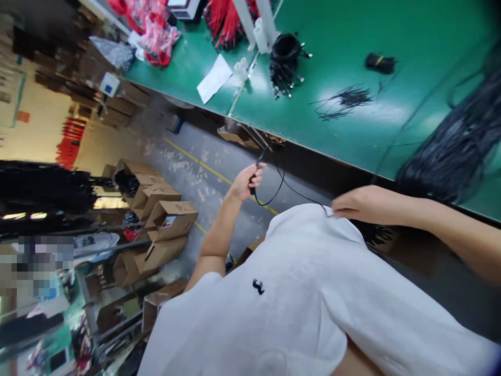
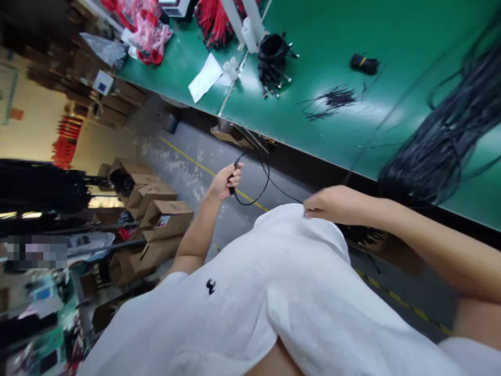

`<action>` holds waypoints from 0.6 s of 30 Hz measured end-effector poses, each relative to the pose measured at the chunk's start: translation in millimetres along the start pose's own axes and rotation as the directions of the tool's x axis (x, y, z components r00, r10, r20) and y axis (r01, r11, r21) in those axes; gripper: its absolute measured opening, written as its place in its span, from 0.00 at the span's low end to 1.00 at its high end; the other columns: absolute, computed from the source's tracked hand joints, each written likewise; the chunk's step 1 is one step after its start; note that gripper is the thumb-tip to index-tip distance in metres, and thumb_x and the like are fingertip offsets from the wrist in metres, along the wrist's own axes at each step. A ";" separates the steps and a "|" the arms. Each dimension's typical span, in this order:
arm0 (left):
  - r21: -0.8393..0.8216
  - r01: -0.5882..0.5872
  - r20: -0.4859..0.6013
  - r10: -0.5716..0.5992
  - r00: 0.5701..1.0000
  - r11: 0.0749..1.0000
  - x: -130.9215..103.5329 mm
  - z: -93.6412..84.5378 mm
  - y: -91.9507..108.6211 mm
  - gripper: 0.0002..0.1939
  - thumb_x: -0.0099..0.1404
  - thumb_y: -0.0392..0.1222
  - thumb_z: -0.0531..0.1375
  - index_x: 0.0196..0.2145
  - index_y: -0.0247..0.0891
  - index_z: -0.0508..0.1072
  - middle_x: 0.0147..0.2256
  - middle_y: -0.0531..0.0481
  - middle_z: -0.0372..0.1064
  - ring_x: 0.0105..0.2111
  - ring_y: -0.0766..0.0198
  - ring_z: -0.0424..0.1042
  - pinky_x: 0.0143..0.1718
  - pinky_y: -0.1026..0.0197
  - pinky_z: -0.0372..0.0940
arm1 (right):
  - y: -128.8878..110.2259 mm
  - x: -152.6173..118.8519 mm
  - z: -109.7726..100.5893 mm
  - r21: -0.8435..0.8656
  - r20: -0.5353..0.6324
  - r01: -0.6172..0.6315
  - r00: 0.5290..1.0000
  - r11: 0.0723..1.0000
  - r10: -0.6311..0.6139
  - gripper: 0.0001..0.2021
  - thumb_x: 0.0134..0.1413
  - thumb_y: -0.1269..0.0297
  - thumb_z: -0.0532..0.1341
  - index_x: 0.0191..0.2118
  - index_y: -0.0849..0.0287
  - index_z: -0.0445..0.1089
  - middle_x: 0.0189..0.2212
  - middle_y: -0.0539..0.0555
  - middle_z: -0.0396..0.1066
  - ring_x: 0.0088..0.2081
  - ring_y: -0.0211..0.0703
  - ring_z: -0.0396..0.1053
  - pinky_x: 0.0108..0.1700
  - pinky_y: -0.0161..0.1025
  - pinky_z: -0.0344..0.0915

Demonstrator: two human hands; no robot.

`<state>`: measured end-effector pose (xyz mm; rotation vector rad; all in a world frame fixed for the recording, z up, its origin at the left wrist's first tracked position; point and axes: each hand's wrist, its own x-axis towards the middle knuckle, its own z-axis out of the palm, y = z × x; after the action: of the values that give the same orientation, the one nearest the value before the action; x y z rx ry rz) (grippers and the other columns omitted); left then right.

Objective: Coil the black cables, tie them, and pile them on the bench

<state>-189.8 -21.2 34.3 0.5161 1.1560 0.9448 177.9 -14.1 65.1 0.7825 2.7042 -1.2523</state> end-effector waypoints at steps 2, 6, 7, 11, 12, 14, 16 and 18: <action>0.051 0.045 0.114 -0.050 0.992 0.998 6.5 49.2 -20.8 0.08 0.67 0.41 0.61 0.37 0.32 0.71 0.28 0.52 0.69 0.25 0.73 0.70 0.25 0.73 0.63 | -14.9 23.4 -8.4 0.105 -0.083 0.088 0.993 0.991 -0.080 0.17 0.66 0.53 0.53 0.35 0.55 0.74 0.31 0.51 0.74 0.31 0.39 0.69 0.34 0.36 0.57; 0.125 0.090 0.358 -0.130 0.924 0.988 1.3 109.5 -42.1 0.12 0.66 0.46 0.62 0.35 0.34 0.69 0.24 0.52 0.71 0.22 0.68 0.72 0.30 0.65 0.69 | -0.9 46.7 -43.3 0.164 -0.440 0.060 0.898 0.985 0.018 0.19 0.63 0.49 0.55 0.37 0.59 0.75 0.31 0.50 0.74 0.33 0.38 0.67 0.36 0.35 0.56; 0.125 0.102 0.398 -0.144 0.906 0.987 -2.0 113.8 -39.5 0.12 0.67 0.46 0.61 0.35 0.34 0.69 0.20 0.54 0.67 0.17 0.71 0.67 0.25 0.67 0.67 | 11.7 44.3 -49.4 0.160 -0.479 0.001 0.874 0.987 0.077 0.19 0.62 0.49 0.56 0.37 0.59 0.75 0.30 0.50 0.73 0.33 0.37 0.67 0.36 0.35 0.56; 0.035 0.158 0.401 -0.158 0.902 0.987 -17.7 98.2 -4.5 0.12 0.70 0.43 0.56 0.32 0.33 0.71 0.12 0.64 0.46 0.09 0.78 0.41 0.10 0.74 0.45 | 83.0 8.6 -46.9 0.163 -0.485 -0.229 0.829 0.960 0.280 0.19 0.64 0.52 0.55 0.39 0.63 0.76 0.32 0.52 0.74 0.34 0.35 0.66 0.40 0.35 0.56; -0.005 0.146 0.366 -0.134 0.921 0.989 -22.4 90.4 6.1 0.13 0.71 0.42 0.55 0.32 0.32 0.72 0.13 0.65 0.43 0.08 0.78 0.37 0.09 0.75 0.42 | 103.4 -5.1 -41.7 0.129 -0.484 -0.294 0.815 0.947 0.319 0.20 0.66 0.54 0.54 0.40 0.65 0.76 0.34 0.54 0.75 0.36 0.35 0.66 0.42 0.36 0.56; -0.074 0.073 0.283 -0.050 0.958 0.995 -32.3 76.0 23.0 0.15 0.73 0.42 0.53 0.33 0.31 0.73 0.14 0.65 0.38 0.09 0.80 0.33 0.09 0.75 0.40 | 144.3 -35.8 -33.1 0.000 -0.524 -0.457 0.758 0.890 0.389 0.20 0.67 0.59 0.53 0.42 0.71 0.76 0.41 0.61 0.75 0.43 0.36 0.67 0.48 0.39 0.54; -0.087 0.010 0.242 0.011 0.970 0.996 -40.8 67.1 31.0 0.14 0.72 0.42 0.54 0.34 0.30 0.75 0.14 0.65 0.39 0.09 0.80 0.32 0.09 0.76 0.40 | 181.3 -67.7 -33.5 -0.126 -0.591 -0.614 0.677 0.779 0.439 0.20 0.67 0.61 0.52 0.47 0.73 0.74 0.48 0.67 0.72 0.51 0.38 0.65 0.55 0.45 0.49; -0.059 0.004 0.262 0.012 0.965 0.998 -45.2 64.6 30.1 0.11 0.69 0.41 0.58 0.36 0.29 0.76 0.14 0.64 0.43 0.09 0.80 0.36 0.09 0.75 0.43 | 205.8 -94.4 -45.8 -0.169 -0.630 -0.733 0.594 0.658 0.500 0.22 0.69 0.61 0.48 0.51 0.73 0.73 0.52 0.68 0.70 0.56 0.39 0.62 0.57 0.48 0.44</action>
<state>-145.0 -35.8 104.3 0.5777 0.8862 0.8820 363.6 90.9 -23.3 2.0288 2.4323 -0.2741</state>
